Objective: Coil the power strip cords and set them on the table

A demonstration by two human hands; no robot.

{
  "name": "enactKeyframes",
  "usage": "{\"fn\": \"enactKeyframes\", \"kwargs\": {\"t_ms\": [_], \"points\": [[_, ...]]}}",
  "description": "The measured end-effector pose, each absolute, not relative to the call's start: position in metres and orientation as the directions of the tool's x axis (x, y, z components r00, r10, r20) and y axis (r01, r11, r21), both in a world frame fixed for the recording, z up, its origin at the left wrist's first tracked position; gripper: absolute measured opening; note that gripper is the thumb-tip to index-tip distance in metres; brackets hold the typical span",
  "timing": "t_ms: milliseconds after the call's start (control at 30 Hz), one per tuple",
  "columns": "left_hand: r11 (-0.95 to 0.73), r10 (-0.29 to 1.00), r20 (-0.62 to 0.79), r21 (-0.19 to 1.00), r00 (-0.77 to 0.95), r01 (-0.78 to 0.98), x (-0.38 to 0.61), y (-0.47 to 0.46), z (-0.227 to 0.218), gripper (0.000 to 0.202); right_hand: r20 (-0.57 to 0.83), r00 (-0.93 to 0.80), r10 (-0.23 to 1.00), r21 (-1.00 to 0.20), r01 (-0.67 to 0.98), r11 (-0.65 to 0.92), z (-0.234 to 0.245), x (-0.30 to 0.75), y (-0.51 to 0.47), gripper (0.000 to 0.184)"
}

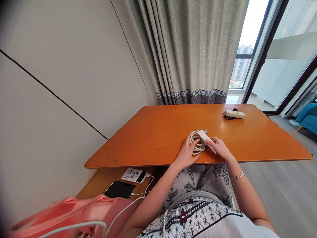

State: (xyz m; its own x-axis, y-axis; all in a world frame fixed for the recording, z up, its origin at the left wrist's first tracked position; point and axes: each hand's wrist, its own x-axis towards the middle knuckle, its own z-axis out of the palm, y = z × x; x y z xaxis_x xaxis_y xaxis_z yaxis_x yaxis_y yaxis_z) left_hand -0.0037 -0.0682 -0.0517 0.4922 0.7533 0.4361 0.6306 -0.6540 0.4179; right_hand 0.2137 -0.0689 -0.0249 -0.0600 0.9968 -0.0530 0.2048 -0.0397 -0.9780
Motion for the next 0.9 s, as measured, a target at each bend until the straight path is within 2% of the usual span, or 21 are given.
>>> {"fn": "enactKeyframes", "kwargs": {"t_ms": [100,200,267,367,400,467,533,633,700,800,900], "points": [[-0.613,0.778,0.483,0.445,0.401,0.653,-0.003,-0.071,-0.051,0.046,-0.114,-0.137,0.984,-0.986,-0.102,-0.128,-0.030,0.203,-0.067,0.038],[-0.582,0.805,0.473,0.509,0.359,0.634,-0.004,-0.069,-0.051,0.021,-0.117,-0.094,0.989,-0.964,-0.227,-0.136,-0.032,0.207,-0.067,0.033],[-0.571,0.816,0.474,0.570,0.332,0.590,-0.005,-0.066,-0.053,0.012,-0.103,-0.071,0.992,-0.950,-0.290,-0.119,-0.034,0.212,-0.066,0.032],[-0.515,0.857,0.458,0.735,0.237,0.442,-0.006,-0.061,-0.055,0.004,-0.107,-0.036,0.994,-0.917,-0.381,-0.113,-0.035,0.220,-0.066,0.032],[-0.479,0.878,0.438,0.798,0.192,0.365,-0.006,-0.058,-0.056,0.005,-0.118,-0.025,0.993,-0.907,-0.405,-0.118,-0.036,0.222,-0.065,0.033],[-0.377,0.926,0.366,0.910,0.096,0.170,-0.007,-0.054,-0.056,0.020,-0.141,-0.013,0.990,-0.886,-0.445,-0.132,-0.037,0.225,-0.065,0.033],[-0.238,0.971,0.239,0.969,0.010,-0.063,-0.009,-0.050,-0.054,0.037,-0.162,-0.009,0.987,-0.862,-0.485,-0.146,-0.037,0.226,-0.064,0.033],[-0.045,0.999,0.032,0.924,-0.042,-0.380,-0.017,-0.044,-0.050,0.052,-0.184,-0.007,0.983,-0.824,-0.543,-0.159,-0.038,0.229,-0.063,0.034],[0.049,0.998,-0.064,0.860,-0.014,-0.508,-0.026,-0.040,-0.046,0.056,-0.181,0.009,0.983,-0.805,-0.576,-0.143,-0.040,0.231,-0.062,0.035],[0.125,0.990,-0.139,0.788,0.025,-0.603,-0.037,-0.035,-0.043,0.059,-0.166,0.066,0.984,-0.788,-0.609,-0.092,-0.044,0.235,-0.060,0.034],[0.085,0.991,-0.131,0.776,-0.027,-0.625,-0.040,-0.033,-0.042,0.053,-0.158,0.112,0.981,-0.778,-0.625,-0.054,-0.046,0.237,-0.059,0.031]]}}
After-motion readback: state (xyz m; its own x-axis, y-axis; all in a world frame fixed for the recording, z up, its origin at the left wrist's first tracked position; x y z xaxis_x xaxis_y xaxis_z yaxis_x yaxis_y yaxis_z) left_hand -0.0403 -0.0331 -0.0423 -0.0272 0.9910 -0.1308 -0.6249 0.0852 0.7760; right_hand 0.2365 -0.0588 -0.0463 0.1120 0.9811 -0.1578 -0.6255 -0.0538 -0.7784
